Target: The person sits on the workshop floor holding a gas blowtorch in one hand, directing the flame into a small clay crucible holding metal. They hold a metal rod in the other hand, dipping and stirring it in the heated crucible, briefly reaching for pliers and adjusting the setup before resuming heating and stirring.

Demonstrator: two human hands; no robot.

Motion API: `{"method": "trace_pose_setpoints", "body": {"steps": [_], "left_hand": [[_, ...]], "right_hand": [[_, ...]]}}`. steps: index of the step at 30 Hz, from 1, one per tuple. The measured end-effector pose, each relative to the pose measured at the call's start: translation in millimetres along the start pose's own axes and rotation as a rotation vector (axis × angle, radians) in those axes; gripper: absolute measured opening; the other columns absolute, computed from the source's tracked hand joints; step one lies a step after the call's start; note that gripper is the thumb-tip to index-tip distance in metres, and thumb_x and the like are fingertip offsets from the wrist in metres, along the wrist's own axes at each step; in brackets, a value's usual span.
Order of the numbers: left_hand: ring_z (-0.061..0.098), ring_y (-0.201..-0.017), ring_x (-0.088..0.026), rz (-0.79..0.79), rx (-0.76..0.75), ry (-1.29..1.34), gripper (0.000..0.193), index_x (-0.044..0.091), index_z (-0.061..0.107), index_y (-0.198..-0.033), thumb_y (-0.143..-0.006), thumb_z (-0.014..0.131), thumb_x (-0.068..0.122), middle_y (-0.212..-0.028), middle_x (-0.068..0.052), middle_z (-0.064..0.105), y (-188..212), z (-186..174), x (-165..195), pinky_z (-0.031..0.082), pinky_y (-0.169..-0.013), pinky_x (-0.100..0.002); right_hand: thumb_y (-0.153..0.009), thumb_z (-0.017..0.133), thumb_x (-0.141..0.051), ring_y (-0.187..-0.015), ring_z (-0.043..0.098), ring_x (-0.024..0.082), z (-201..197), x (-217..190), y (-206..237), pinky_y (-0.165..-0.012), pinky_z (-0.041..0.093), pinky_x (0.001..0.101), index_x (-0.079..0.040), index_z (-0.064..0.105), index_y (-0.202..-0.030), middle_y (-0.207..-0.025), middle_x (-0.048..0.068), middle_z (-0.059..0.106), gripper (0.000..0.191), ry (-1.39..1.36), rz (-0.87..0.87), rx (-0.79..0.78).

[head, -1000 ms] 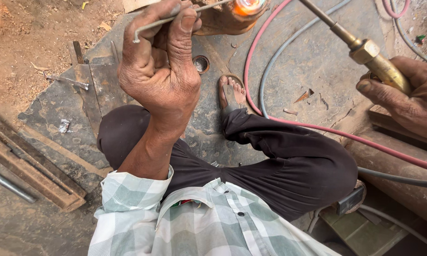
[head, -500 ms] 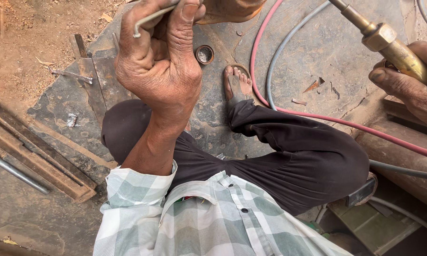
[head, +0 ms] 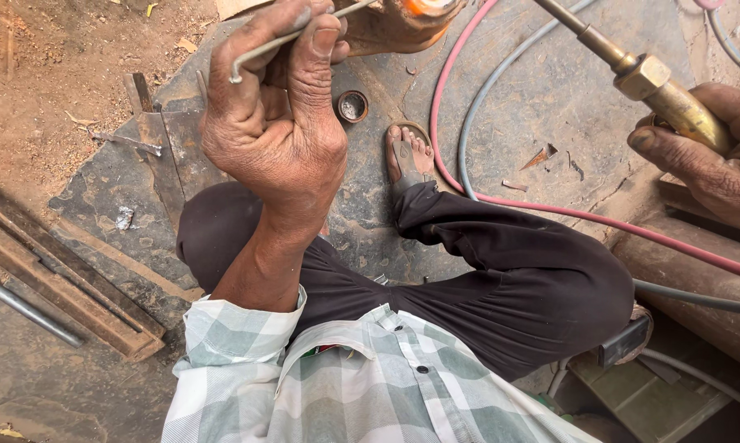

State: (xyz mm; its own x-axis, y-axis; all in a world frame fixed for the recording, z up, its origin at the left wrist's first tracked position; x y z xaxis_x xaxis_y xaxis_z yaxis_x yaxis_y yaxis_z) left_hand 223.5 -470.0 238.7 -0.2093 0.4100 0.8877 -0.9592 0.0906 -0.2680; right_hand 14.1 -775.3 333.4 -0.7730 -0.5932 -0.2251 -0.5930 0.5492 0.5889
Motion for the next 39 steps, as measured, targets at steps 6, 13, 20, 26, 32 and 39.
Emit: {"method": "trace_pose_setpoints", "body": {"steps": [6, 13, 20, 26, 32, 39], "left_hand": [[0.076, -0.105, -0.017, -0.024, -0.021, 0.001, 0.019, 0.001, 0.064, -0.129, -0.111, 0.069, -0.002, -0.116, -0.014, 0.073, -1, 0, 1, 0.069, -0.088, -0.029], [0.076, -0.106, -0.018, 0.02, -0.034, -0.021, 0.019, 0.001, 0.064, -0.128, -0.11, 0.069, -0.001, -0.116, -0.014, 0.073, -2, -1, -1, 0.066, -0.088, -0.03], [0.076, -0.104, -0.018, 0.012, -0.025, -0.019, 0.019, 0.0, 0.064, -0.128, -0.11, 0.07, -0.001, -0.116, -0.015, 0.073, -4, 1, 1, 0.07, -0.087, -0.029], [0.076, -0.104, -0.019, 0.005, -0.028, -0.039, 0.018, -0.001, 0.064, -0.127, -0.11, 0.069, -0.003, -0.116, -0.016, 0.072, -5, 1, 3, 0.07, -0.087, -0.03], [0.076, -0.105, -0.019, 0.007, -0.027, -0.036, 0.016, -0.002, 0.064, -0.126, -0.111, 0.07, -0.003, -0.118, -0.016, 0.072, -3, 0, 2, 0.07, -0.087, -0.03], [0.076, -0.106, -0.019, 0.014, -0.038, -0.032, 0.019, 0.0, 0.064, -0.13, -0.112, 0.07, -0.002, -0.119, -0.016, 0.072, -2, -1, 1, 0.068, -0.087, -0.031]], "right_hand": [[-0.1, 0.07, -0.027, -0.058, 0.073, 0.023, -6, -12, -1, -0.051, 0.058, 0.0378, 0.002, 0.072, -0.11, -0.068, 0.015, 0.065, 0.03, 0.16, -0.083, -0.053], [-0.099, 0.07, -0.026, -0.057, 0.069, 0.021, -6, -6, -5, -0.049, 0.059, 0.0351, 0.002, 0.071, -0.108, -0.067, 0.014, 0.065, 0.03, 0.134, -0.191, -0.033], [-0.102, 0.069, -0.025, -0.044, 0.068, 0.021, -6, -3, -4, -0.042, 0.053, 0.0377, 0.003, 0.071, -0.11, -0.058, 0.016, 0.061, 0.029, 0.092, -0.097, -0.076], [-0.101, 0.069, -0.024, -0.046, 0.067, 0.02, -7, -11, -4, -0.043, 0.052, 0.0356, 0.004, 0.071, -0.108, -0.058, 0.014, 0.062, 0.029, 0.137, -0.153, -0.044], [-0.101, 0.069, -0.026, -0.045, 0.069, 0.021, -9, -12, -4, -0.042, 0.052, 0.0366, 0.004, 0.072, -0.11, -0.058, 0.015, 0.062, 0.03, 0.153, -0.115, -0.053], [-0.101, 0.069, -0.029, -0.045, 0.069, 0.021, -11, -14, -4, -0.043, 0.054, 0.0366, 0.004, 0.071, -0.111, -0.06, 0.015, 0.062, 0.034, 0.14, -0.085, -0.061]]}}
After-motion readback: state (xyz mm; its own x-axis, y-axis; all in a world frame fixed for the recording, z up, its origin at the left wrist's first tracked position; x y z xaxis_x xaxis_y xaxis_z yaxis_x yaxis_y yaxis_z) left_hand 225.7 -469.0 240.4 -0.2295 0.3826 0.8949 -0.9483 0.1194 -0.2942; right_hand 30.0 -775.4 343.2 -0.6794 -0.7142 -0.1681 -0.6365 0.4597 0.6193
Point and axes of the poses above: each hand's wrist, its own y-axis away from the middle knuckle, its own z-axis out of the palm, x = y × z, the point moved 2 cm from there along -y, towards the middle knuckle
